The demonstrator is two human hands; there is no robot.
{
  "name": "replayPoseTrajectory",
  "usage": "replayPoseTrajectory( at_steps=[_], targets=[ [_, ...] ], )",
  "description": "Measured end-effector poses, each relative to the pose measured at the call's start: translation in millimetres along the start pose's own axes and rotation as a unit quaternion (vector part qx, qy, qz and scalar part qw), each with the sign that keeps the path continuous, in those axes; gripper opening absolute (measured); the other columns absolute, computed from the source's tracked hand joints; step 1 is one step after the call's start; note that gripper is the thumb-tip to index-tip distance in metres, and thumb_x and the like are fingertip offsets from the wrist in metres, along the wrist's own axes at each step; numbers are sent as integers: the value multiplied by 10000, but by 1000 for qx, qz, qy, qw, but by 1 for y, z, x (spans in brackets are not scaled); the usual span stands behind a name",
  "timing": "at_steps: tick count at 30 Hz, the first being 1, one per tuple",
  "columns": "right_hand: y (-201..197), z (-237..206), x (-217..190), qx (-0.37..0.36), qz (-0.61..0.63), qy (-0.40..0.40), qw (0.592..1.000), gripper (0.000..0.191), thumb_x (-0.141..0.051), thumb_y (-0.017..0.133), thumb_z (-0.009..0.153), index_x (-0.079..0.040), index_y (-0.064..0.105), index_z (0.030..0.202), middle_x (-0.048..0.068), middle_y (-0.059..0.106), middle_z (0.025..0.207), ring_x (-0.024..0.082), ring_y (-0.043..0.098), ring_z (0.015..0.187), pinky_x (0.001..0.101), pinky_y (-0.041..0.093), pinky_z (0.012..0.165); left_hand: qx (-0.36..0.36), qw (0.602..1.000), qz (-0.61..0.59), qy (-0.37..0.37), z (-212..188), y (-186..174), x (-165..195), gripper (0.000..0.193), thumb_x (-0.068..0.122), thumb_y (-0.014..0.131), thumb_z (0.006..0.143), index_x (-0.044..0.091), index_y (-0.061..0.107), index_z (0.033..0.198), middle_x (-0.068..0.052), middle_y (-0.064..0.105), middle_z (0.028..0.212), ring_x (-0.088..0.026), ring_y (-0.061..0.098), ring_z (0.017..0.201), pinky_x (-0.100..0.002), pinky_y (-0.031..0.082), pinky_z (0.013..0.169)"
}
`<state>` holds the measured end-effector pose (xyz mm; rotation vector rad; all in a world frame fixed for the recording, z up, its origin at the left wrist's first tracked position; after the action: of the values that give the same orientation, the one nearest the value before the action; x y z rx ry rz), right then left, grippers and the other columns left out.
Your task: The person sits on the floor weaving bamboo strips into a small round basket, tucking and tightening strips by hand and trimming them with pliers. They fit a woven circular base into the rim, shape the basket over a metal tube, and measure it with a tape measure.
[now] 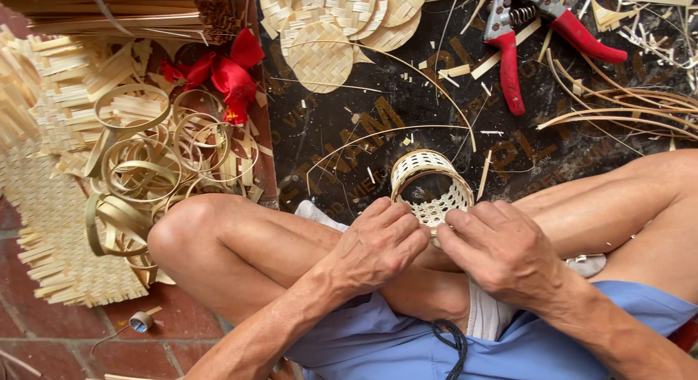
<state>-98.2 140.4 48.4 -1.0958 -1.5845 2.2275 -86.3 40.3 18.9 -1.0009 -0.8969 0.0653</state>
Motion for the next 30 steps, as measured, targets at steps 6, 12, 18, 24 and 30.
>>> replayPoseTrajectory(
  at_steps=[6, 12, 18, 24, 30],
  targets=[
    [6, 4, -10, 17, -28, 43, 999, 341, -169, 623, 714, 40, 670, 980, 134, 659, 923, 264, 625, 774, 376, 506, 672, 17, 999, -27, 4, 0, -6, -2, 106, 100, 650, 830, 53, 557, 847, -73, 548, 837, -245, 594, 897, -374, 491, 825],
    [16, 10, -6, -17, -30, 31, 999, 306, -145, 624, 743, 44, 673, 979, 123, 641, 891, 251, 619, 781, 370, 508, 674, 16, 999, -28, 4, 1, -9, -4, 121, 91, 658, 809, 48, 551, 844, -67, 533, 809, -236, 577, 842, -368, 485, 787],
    [33, 18, 17, -109, 49, 92, 989, 173, -93, 655, 694, -34, 673, 856, 94, 629, 815, 281, 620, 785, 413, 519, 691, 16, 999, -29, 6, 1, -12, -7, 135, 80, 661, 808, 64, 528, 823, -55, 528, 805, -221, 562, 814, -366, 472, 764],
    [49, 25, 35, -248, 102, 140, 953, 211, -76, 671, 636, -78, 668, 846, 107, 665, 860, 330, 650, 858, 460, 536, 700, 12, 1000, -23, -1, -1, -10, -11, 142, 81, 670, 815, 61, 530, 808, -58, 527, 801, -223, 561, 808, -371, 473, 759],
    [39, 33, 39, -217, 122, 183, 951, 244, -52, 655, 692, -55, 595, 929, 152, 649, 737, 374, 654, 786, 498, 513, 651, 35, 999, -14, 18, -7, -10, -14, 204, 105, 662, 868, 0, 663, 1043, -38, 552, 886, -200, 571, 883, -355, 452, 791]
  ],
)
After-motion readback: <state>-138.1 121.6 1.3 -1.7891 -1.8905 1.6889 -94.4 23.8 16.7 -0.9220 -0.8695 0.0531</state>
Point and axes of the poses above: each hand's wrist, its own z-axis towards the middle knuckle, its own y-axis out of the palm, x = y × z, the point moved 9 cm from there along z, towards the middle knuckle
